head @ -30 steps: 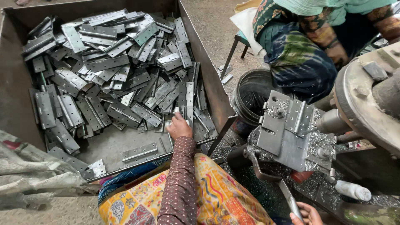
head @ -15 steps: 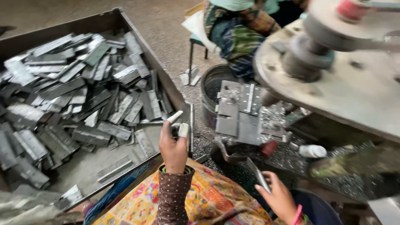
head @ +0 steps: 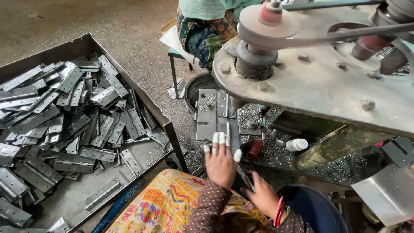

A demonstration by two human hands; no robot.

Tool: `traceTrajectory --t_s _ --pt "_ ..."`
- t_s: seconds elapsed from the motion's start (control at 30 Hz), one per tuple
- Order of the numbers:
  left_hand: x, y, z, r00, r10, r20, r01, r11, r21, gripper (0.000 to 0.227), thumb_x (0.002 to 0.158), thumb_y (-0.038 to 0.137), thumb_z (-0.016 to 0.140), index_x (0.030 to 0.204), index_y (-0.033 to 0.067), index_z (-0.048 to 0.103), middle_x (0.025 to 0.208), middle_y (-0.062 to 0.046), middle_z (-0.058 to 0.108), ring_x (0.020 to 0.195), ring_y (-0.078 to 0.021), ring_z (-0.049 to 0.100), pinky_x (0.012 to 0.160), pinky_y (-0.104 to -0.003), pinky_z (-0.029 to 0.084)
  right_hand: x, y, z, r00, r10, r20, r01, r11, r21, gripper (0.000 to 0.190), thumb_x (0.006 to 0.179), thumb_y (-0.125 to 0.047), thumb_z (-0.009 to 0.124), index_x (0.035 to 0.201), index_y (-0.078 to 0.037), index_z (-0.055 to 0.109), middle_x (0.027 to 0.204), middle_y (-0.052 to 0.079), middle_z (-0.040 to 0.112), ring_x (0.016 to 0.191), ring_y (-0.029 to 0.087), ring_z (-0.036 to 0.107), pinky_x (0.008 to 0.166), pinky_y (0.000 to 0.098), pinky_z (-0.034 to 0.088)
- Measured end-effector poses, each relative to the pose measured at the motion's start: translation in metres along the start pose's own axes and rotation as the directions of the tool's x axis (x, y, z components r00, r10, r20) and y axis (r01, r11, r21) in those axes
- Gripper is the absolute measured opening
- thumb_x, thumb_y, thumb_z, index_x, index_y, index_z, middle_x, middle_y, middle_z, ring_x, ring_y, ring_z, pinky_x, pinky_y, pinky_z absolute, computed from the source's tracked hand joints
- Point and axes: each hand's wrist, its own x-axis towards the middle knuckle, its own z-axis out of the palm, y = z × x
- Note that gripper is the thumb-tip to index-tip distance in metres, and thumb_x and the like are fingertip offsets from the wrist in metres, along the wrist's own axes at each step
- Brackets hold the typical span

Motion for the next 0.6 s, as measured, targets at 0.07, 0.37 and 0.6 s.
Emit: traceTrajectory --t_s 0.07,0.37,0.6 --pt "0.003 0.001 0.009 0.993 -0.001 0.115 -0.008 0.997 0.076 0.053 0.098 0.039 0.051 0.13 -0.0019 0.064 0.148 -0.019 0.051 0.141 -0.0317 0.042 0.113 -0.057 0.03 0.005 0.008 0.005 0.999 -0.053 0.012 0.054 0.998 -0.014 0.068 0.08 -0.034 0.079 0.132 -0.005 0.044 0.106 0.024 0.07 0.099 0.044 0.068 0.081 0.0488 0.054" --pt "0.042 -0.013 0.028 0.978 -0.063 0.201 0.056 0.998 0.037 0.038 0.093 0.023 0.055 0.123 0.0028 0.067 0.145 -0.016 0.055 0.138 -0.0306 0.046 0.114 -0.057 0.03 -0.01 0.081 0.102 0.925 0.339 0.17 -0.293 0.923 -0.248 0.068 0.093 -0.043 0.06 0.148 -0.013 0.032 0.089 0.021 0.075 0.082 0.039 0.075 0.07 0.0478 0.056" --pt "0.027 -0.017 0.018 0.998 0.05 -0.025 -0.05 0.999 -0.009 0.044 0.094 0.03 0.056 0.124 -0.0012 0.067 0.141 -0.015 0.058 0.137 -0.0296 0.049 0.116 -0.057 0.029 0.017 0.117 0.107 0.947 0.201 0.251 -0.179 0.978 -0.107 0.083 0.087 -0.042 0.072 0.143 0.002 0.029 0.088 0.027 0.07 0.082 0.042 0.073 0.069 0.0483 0.057"
